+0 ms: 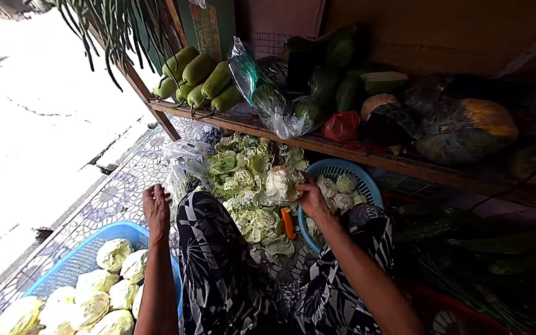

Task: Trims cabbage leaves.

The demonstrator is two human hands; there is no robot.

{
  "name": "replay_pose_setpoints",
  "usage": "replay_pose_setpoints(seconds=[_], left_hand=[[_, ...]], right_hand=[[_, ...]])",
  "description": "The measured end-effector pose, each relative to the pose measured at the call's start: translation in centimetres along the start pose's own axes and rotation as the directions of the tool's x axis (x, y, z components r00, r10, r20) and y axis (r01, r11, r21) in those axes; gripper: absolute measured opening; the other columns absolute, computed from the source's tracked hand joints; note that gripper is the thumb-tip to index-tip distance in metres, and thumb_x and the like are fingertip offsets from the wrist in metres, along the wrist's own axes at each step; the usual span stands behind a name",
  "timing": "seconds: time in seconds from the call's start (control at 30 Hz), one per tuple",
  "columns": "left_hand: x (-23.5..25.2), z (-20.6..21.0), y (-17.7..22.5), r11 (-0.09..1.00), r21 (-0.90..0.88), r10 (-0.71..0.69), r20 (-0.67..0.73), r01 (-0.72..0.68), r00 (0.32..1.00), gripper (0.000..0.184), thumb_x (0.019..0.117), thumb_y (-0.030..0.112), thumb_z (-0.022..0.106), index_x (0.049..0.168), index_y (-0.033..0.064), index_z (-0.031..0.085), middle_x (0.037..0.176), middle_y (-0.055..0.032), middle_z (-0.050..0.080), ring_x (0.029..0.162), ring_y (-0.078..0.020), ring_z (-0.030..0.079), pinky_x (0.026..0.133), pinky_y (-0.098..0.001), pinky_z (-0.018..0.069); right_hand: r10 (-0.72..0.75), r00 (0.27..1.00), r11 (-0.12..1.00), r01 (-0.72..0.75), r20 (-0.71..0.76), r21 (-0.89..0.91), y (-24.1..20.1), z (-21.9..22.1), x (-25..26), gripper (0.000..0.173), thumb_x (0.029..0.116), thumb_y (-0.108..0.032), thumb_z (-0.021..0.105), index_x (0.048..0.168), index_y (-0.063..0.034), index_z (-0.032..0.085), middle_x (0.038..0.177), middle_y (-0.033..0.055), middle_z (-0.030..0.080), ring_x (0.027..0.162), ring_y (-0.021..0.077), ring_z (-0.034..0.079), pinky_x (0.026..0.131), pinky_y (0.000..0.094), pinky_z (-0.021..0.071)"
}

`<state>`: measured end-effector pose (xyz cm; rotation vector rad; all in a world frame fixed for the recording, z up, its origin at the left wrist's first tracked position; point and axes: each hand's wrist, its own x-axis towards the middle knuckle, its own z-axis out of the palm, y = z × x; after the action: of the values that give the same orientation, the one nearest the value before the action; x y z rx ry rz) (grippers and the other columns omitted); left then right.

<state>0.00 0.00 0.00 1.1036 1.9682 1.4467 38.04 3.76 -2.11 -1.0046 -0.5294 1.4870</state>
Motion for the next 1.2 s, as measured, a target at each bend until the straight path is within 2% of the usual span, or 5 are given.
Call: replay_pose_setpoints(seconds=[0.3,0.5,0.77,1.03,1.2], left_hand=[[-5.1,15.4,8.5,0.997,-0.019,0.057,0.831,-0.074,0.553,0.103,0.0844,0.028,0.085,0.161,0.0125,0.017,0.144,-0.0261,0.05,0.116,-0.0342,0.063,0.097,-0.0509,0.0534],[-4.9,16.6,6.7,0.94,-0.195,0.019,0.847,0.278,0.531,0.071,0.1033,0.042,0.054,0.159,0.0144,0.019,0.129,-0.0177,0.06,0.104,-0.0231,0.066,0.089,-0.0413,0.0568],[-7.8,19.0,5.8,0.883,0.089,0.224,0.783,-0.461,0.58,0.13,0.0657,0.057,0.09,0.161,0.0046,0.02,0.162,-0.032,0.02,0.141,-0.0471,0.04,0.11,-0.0561,0.0424],[-7.1,18.2,6.7,0.937,-0.208,0.336,0.755,-0.281,0.563,0.041,0.0925,0.009,0.069,0.131,-0.0012,0.061,0.152,-0.0229,0.044,0.131,-0.0311,0.055,0.099,-0.0449,0.0542],[-7.6,18.4,5.7,0.784,-0.22,0.593,0.539,-0.58,0.598,0.027,0.0933,-0.002,0.063,0.119,-0.0096,0.065,0.112,-0.0249,0.069,0.091,-0.0315,0.071,0.081,-0.0445,0.0584]], right_hand=[[-0.047,0.997,0.99,0.056,0.067,-0.127,1.4,1.1,0.6,0.038,0.1063,-0.019,0.049,0.14,-0.0054,0.042,0.124,0.0133,0.056,0.108,0.0185,0.059,0.091,0.0365,0.0522],[0.152,0.982,0.976,-0.132,0.109,-0.173,1.0,1.1,0.6,0.058,0.1086,-0.05,0.032,0.158,-0.0194,0.025,0.151,0.0176,0.043,0.129,0.0323,0.052,0.095,0.0544,0.0505],[0.142,0.984,0.984,-0.152,-0.106,-0.088,3.3,1.2,1.6,0.065,0.1004,-0.024,0.063,0.154,-0.0061,0.031,0.143,0.0214,0.05,0.123,0.0283,0.056,0.1,0.0449,0.051],[0.208,0.973,0.978,-0.205,-0.096,0.042,0.6,0.7,1.3,0.074,0.1011,-0.07,0.03,0.155,-0.0193,0.036,0.146,0.0196,0.05,0.125,0.0367,0.056,0.095,0.057,0.0516],[0.157,0.983,0.986,-0.161,-0.099,-0.03,1.5,0.1,2.1,0.064,0.1056,-0.037,0.053,0.158,-0.0181,0.023,0.147,0.0215,0.046,0.123,0.0363,0.056,0.092,0.0533,0.054]])
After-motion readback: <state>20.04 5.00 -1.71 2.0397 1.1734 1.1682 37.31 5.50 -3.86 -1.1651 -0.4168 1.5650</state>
